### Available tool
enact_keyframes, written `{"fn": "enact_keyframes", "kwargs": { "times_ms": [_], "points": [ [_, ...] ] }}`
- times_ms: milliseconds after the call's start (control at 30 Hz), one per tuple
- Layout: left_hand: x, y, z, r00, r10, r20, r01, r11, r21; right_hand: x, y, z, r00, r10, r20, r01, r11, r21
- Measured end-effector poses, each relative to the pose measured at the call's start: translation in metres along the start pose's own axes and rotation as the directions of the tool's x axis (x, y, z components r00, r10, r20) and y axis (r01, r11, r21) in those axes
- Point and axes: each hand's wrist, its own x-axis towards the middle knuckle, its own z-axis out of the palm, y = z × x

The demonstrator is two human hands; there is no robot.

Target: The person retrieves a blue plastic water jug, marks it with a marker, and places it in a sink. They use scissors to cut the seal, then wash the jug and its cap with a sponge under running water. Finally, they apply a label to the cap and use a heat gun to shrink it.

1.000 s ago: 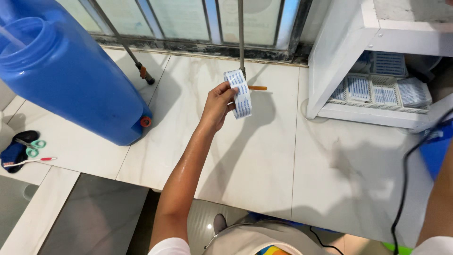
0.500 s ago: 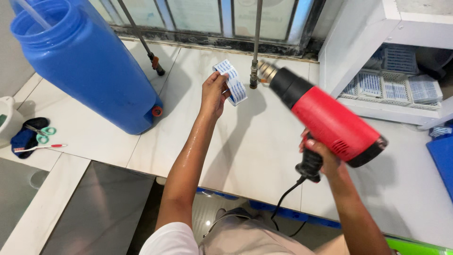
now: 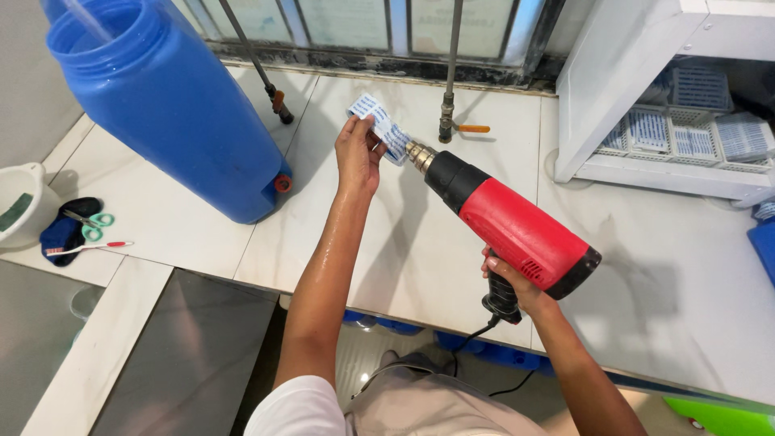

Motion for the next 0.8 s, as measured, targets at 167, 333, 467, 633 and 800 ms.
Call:
{"fn": "enact_keyframes", "kwargs": {
  "times_ms": [167,333,467,633,800],
  "points": [
    [0.001,0.002,-0.002,1.0,0.004,0.009,-0.003,0.998,-0.067,-0.004,-0.002,0.006,1.0,-0.014,-0.002,0.014,1.0,0.017],
    [0.007,0.0,-0.011,0.997,0.031,0.074,-0.021,0.991,-0.134,-0.007,0.004,0.001,1.0,0.017,-0.004,-0.017,0.999,0.041],
    [0.01,0.002,-0.016,0.997,-0.047,0.056,0.058,0.971,-0.23,-0.01,0.006,-0.008,1.0,0.011,-0.002,-0.011,0.999,0.042],
    [0.002,0.017,-0.018,0.977,-0.199,0.07,0.211,0.917,-0.339,-0.01,0.004,-0.02,0.998,-0.037,0.057,0.032,0.995,0.094],
    [-0.016,0.037,-0.019,0.966,-0.211,0.152,0.244,0.936,-0.254,-0.002,0.001,-0.036,0.992,-0.079,0.097,0.061,0.983,0.172]
  ]
}}
